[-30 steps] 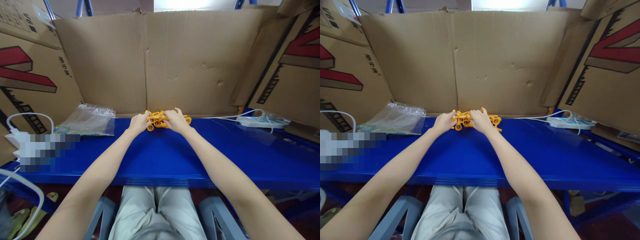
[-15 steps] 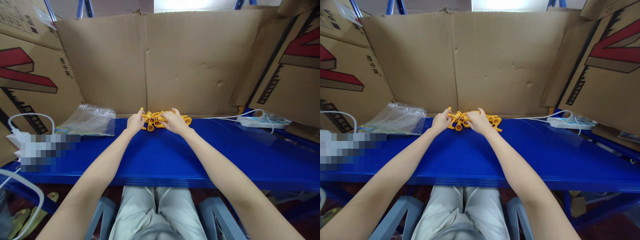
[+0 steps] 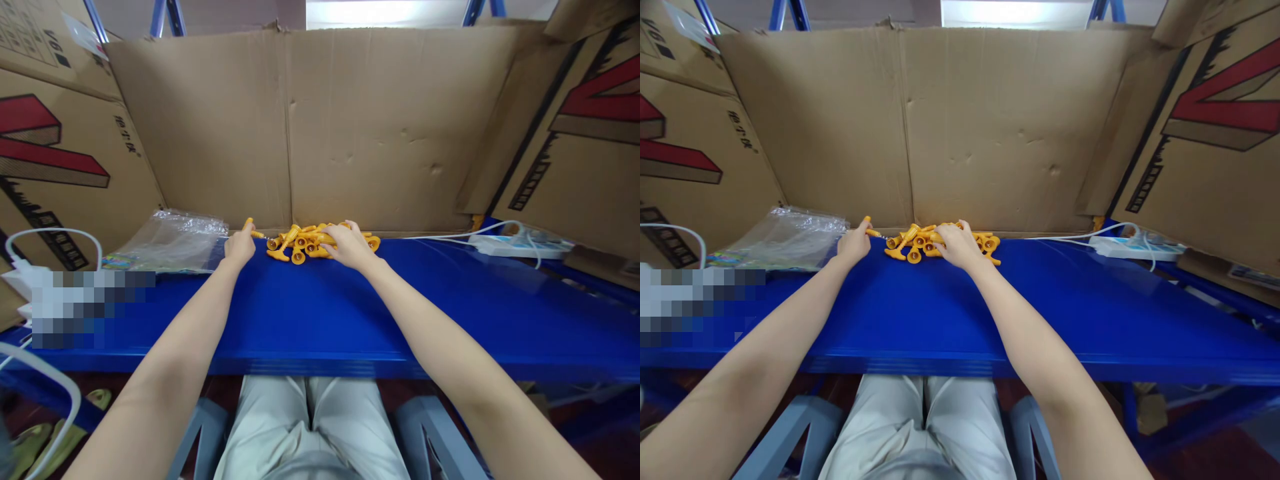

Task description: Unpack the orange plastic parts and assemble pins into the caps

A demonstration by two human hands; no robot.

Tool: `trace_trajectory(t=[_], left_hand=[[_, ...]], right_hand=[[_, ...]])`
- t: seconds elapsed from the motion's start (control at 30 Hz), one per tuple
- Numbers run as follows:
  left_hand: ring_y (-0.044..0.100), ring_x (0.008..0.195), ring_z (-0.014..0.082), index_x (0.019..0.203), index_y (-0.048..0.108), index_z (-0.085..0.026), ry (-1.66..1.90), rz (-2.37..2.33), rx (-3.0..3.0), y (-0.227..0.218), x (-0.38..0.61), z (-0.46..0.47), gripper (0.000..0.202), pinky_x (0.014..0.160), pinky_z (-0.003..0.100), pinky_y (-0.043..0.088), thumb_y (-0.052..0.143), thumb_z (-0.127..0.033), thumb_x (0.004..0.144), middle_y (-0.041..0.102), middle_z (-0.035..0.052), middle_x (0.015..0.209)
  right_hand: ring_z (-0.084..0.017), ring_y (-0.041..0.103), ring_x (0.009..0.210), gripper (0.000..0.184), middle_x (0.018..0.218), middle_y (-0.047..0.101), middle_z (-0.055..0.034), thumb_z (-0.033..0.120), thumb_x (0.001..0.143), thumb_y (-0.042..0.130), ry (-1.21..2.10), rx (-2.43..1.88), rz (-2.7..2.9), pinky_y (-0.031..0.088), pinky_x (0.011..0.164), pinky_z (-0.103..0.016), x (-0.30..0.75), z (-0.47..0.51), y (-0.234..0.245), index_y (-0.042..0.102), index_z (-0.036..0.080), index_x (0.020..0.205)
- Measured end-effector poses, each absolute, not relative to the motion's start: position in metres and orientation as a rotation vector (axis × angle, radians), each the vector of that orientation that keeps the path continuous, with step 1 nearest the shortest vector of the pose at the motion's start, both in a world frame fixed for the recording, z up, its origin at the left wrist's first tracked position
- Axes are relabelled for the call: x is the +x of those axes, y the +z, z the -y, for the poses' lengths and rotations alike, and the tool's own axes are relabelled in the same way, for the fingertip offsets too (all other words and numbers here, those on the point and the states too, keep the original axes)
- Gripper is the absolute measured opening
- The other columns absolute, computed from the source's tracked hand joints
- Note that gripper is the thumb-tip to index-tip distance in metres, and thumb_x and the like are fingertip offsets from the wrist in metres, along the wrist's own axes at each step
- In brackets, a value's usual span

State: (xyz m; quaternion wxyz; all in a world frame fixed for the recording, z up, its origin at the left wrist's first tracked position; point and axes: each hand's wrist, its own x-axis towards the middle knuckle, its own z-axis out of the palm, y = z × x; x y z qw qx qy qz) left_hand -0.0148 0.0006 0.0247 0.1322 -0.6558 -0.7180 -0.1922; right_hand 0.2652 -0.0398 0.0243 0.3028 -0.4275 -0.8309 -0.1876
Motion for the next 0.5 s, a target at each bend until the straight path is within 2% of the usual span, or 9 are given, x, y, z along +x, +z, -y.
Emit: trace_trajectory(t=[0.23,0.4,0.5], left_hand=[[0.063,0.1,0.0271,0.117,0.06,-0.025,-0.352,2.056,-2.135,0.009,-0.057,-0.03,0.04,0.083,0.035,0.048,0.042,-0.018,0.082,0.067,0.0107,0.114],[0.062,0.107,0.0231,0.119,0.064,-0.024,-0.298,2.056,-2.289,0.006,-0.068,-0.056,0.046,0.089,0.029,0.047,0.046,-0.017,0.077,0.067,0.0082,0.117],[0.062,0.109,0.025,0.119,0.065,-0.022,-0.338,2.122,-2.288,0.004,-0.067,-0.068,0.048,0.092,0.032,0.046,0.047,-0.019,0.075,0.068,0.0087,0.115]], right_hand=[[-0.027,0.059,0.106,0.028,0.112,0.066,-0.0129,0.026,0.086,0.053,-0.452,-1.233,2.122,0.027,0.102,-0.049,0.273,0.033,0.02,0.059,0.016,0.111],[-0.027,0.059,0.104,0.024,0.107,0.068,-0.012,0.026,0.086,0.052,-0.454,-1.266,2.088,0.029,0.1,-0.047,0.277,0.029,0.016,0.059,0.017,0.106],[-0.027,0.059,0.106,0.026,0.109,0.067,-0.0127,0.026,0.085,0.052,-0.437,-1.277,2.076,0.029,0.1,-0.048,0.278,0.028,0.016,0.059,0.016,0.108]])
